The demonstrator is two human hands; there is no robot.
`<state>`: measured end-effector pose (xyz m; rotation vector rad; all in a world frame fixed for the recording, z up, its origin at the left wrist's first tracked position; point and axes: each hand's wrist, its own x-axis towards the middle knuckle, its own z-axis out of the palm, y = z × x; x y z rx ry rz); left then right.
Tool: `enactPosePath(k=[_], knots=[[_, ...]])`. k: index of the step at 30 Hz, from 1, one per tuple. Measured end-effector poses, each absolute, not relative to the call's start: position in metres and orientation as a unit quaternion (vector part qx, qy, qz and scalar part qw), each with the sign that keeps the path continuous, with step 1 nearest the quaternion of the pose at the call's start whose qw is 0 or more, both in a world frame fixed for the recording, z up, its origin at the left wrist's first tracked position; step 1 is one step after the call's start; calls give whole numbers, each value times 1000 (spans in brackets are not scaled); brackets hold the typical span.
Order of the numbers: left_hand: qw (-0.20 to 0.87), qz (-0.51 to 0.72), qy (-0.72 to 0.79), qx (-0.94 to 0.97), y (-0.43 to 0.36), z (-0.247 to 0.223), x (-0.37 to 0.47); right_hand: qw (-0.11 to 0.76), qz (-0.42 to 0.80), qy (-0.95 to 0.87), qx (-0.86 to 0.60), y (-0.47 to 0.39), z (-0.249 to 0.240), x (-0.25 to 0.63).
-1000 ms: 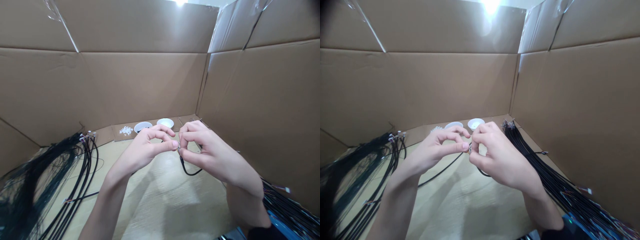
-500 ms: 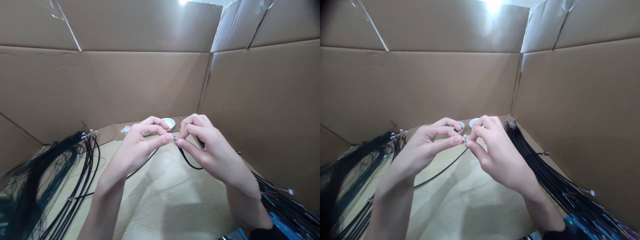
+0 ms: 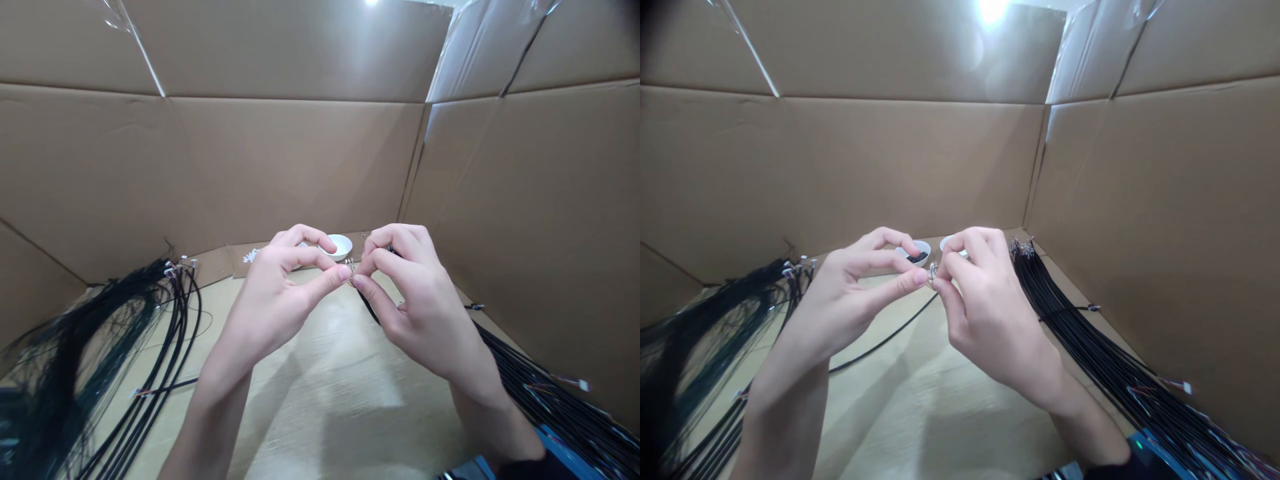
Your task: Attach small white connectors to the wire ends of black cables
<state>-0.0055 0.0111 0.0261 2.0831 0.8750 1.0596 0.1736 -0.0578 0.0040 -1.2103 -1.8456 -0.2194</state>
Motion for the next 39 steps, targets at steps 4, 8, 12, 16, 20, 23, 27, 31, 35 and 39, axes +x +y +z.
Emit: enactPosePath(k=[4,8,12,16,20,23,27,31,35,39], knots=[[307,398,326,801,13,25,-8,445,-78,-746,-488,-57,4,172],[288,402,326,806,14,24,-8,453,-68,-739,-494,-56,3,169],[298,404,332,799,16,22,-6,454,-61,-738,-496,-54,2,168],[321,404,327,792,19,21,-3,460,-58,-737,-492,-53,1,169],[353,398,317,785,22,23,-4,460,-30,-743,-485,-51,3,172],[395,394,301,774,27,22,-5,461,-8,-744,-483,-50,4,176],[450,388,265,759,36,19,-6,482,19,-733,-479,-47,6,184],[449,402,244,760,39,17,-6,548,81,-698,-454,-42,5,192],[380,434,243,780,35,19,-5,552,254,-671,-426,-32,5,198],[233,469,254,813,29,19,-4,518,378,-666,-382,-21,4,195]])
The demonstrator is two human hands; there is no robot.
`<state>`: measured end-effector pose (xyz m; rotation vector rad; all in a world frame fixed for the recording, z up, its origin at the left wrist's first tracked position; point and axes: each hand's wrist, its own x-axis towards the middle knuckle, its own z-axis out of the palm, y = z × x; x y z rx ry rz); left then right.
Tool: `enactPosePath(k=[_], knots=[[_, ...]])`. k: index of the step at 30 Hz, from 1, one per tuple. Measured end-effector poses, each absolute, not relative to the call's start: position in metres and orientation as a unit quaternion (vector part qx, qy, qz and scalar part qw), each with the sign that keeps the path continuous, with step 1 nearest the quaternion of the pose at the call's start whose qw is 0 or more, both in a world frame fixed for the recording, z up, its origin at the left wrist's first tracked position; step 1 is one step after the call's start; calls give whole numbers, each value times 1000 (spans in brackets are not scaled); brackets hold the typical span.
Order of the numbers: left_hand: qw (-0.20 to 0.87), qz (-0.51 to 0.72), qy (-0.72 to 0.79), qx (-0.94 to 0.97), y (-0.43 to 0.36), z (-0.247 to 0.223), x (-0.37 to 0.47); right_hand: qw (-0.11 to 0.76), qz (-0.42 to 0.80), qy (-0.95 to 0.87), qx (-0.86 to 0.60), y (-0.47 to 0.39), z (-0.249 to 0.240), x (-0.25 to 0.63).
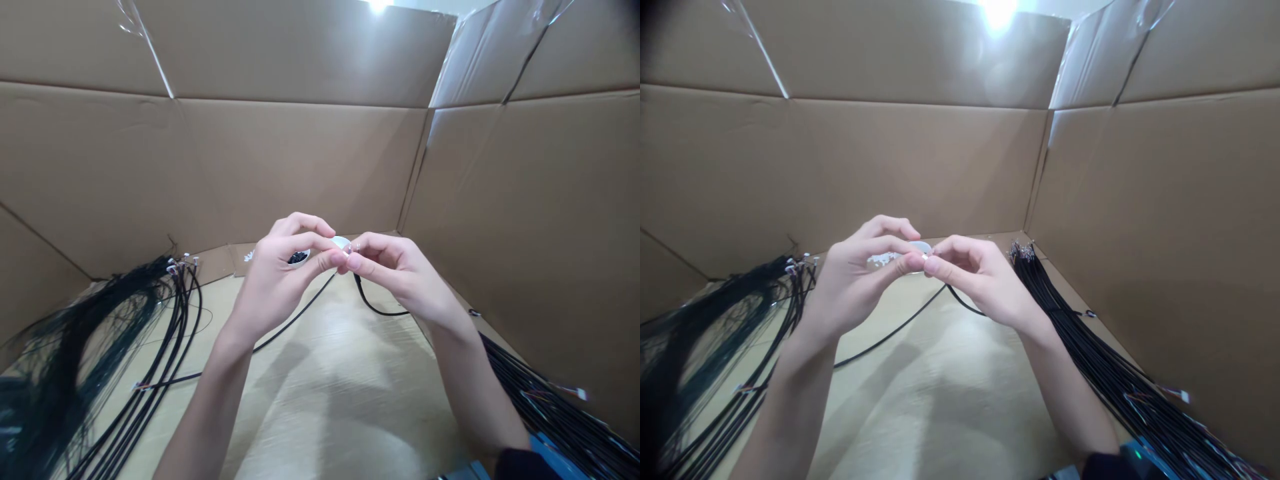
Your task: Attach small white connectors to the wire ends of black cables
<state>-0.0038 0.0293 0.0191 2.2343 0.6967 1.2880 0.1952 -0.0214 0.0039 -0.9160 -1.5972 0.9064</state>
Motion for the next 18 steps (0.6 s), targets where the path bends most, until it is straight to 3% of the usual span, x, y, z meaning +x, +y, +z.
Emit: enactPosePath(k=[6,18], knots=[[3,521,184,834,33,14,-2,571,449,-612,-313,-13,-3,194],[-161,578,76,796,51,2,2,552,535,-580,-269,-13,-4,195]])
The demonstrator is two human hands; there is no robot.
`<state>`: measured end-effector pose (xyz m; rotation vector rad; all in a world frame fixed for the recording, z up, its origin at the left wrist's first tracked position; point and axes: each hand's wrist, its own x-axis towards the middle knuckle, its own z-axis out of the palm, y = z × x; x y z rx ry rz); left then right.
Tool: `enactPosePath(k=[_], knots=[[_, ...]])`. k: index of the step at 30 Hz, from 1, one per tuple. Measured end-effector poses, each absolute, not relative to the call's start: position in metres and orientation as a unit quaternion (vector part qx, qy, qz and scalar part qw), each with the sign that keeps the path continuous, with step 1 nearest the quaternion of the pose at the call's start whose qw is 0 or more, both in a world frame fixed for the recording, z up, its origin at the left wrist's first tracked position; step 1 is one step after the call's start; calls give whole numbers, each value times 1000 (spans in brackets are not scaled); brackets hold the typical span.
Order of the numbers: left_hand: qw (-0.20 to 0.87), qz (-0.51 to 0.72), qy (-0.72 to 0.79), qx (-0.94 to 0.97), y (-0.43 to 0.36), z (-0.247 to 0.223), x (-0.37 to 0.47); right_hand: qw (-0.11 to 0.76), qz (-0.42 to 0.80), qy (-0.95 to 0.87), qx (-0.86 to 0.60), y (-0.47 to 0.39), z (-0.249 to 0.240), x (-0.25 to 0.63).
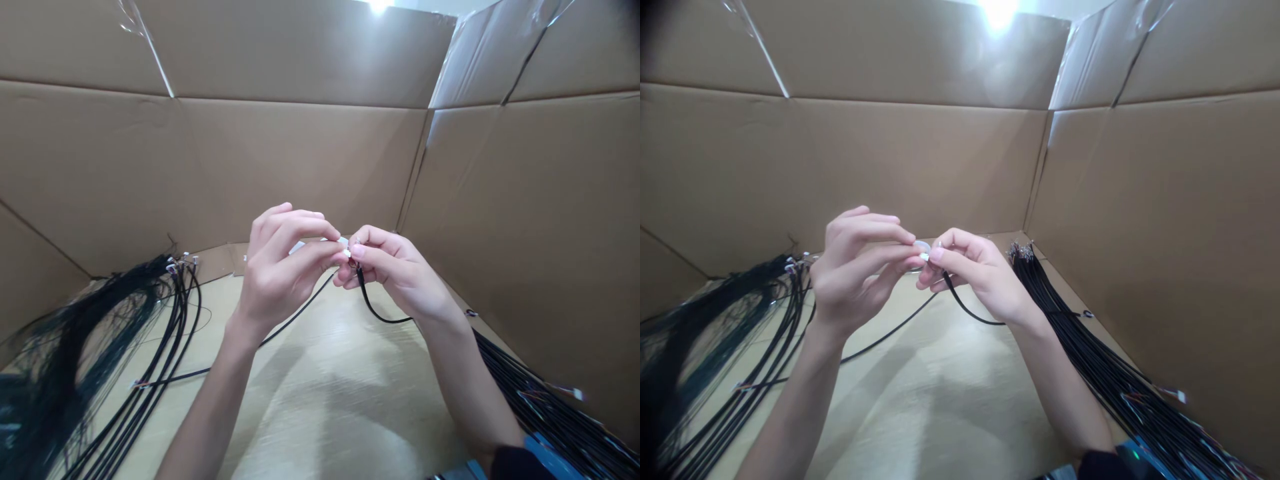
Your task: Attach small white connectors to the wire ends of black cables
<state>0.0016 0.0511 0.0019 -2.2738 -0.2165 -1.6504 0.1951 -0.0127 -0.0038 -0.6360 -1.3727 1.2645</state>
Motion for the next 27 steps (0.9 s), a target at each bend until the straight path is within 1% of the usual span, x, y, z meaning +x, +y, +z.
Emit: enactPosePath(k=[1,3,5,6,11,13,15,17,19,23,27], knots=[[143,-578,-86,-799,56,-2,3,553,535,-578,-270,-12,-4,195],[64,-558,-161,-811,71,-15,9,568,526,-569,-277,-11,-5,194],[-50,-468,-320,-822,92,-39,17,599,499,-557,-287,-9,-6,193],[-75,-430,-362,-823,102,-54,21,615,482,-553,-291,-7,-6,193],[-135,-293,-462,-826,126,-139,40,666,414,-543,-301,-6,-5,193],[-146,-269,-473,-826,124,-162,45,684,396,-532,-304,-7,-4,193],[-151,-270,-468,-828,122,-172,47,704,380,-519,-302,-8,-3,194],[-151,-296,-446,-831,124,-170,47,723,370,-503,-296,-7,-2,196],[-143,-343,-403,-836,127,-155,46,734,371,-488,-292,-5,-2,197],[-99,-464,-279,-835,121,-107,41,742,372,-484,-278,-3,0,199],[-17,-565,-165,-808,92,-62,33,751,360,-477,-279,-5,2,199]])
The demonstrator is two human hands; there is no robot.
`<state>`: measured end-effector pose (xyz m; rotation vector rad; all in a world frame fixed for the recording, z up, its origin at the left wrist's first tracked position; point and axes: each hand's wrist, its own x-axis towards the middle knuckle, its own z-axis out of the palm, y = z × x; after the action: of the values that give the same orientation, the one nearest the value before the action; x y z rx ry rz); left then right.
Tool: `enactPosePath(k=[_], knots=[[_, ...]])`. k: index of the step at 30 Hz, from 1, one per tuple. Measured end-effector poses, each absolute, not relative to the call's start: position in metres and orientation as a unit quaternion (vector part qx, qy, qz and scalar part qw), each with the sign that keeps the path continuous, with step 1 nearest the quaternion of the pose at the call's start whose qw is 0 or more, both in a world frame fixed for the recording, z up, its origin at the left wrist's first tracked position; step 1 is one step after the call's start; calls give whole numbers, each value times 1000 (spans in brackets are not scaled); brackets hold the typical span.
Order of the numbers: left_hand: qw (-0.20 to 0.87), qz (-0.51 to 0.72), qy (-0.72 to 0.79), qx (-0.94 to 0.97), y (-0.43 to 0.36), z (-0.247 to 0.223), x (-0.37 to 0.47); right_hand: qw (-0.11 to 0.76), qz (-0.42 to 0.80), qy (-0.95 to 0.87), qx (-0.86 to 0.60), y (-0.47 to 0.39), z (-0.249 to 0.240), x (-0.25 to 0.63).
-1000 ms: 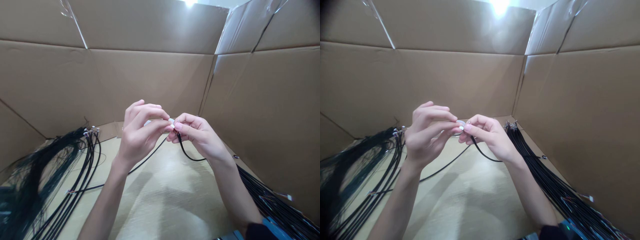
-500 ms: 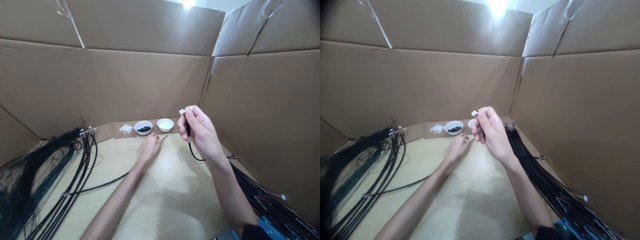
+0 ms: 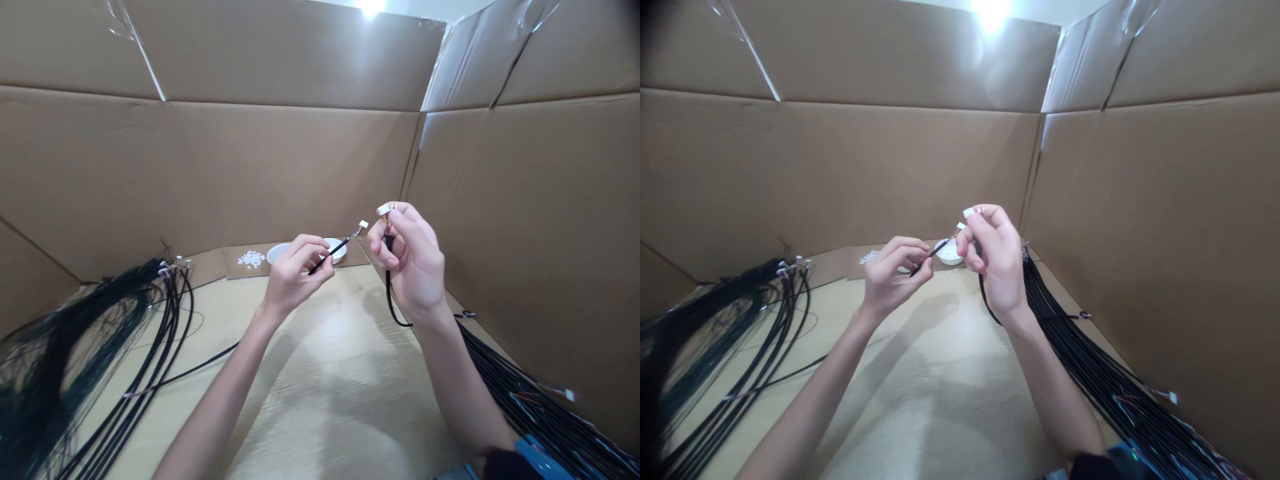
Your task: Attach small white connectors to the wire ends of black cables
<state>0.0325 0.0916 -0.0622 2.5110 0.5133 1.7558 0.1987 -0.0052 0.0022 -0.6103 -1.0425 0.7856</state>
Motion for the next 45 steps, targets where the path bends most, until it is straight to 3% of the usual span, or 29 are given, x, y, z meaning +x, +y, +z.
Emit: enactPosePath(k=[7,12,23,34,45], knots=[[-101,636,66,762,53,-29,29,767,328,-455,-312,-10,4,200],[-110,638,52,760,46,-24,30,737,377,-465,-315,-16,9,203],[116,466,34,876,37,-6,11,645,553,-467,-246,-25,16,205],[229,496,35,837,29,2,14,600,618,-467,-199,-31,16,202],[184,523,62,830,16,3,19,575,627,-485,-203,-29,16,200]])
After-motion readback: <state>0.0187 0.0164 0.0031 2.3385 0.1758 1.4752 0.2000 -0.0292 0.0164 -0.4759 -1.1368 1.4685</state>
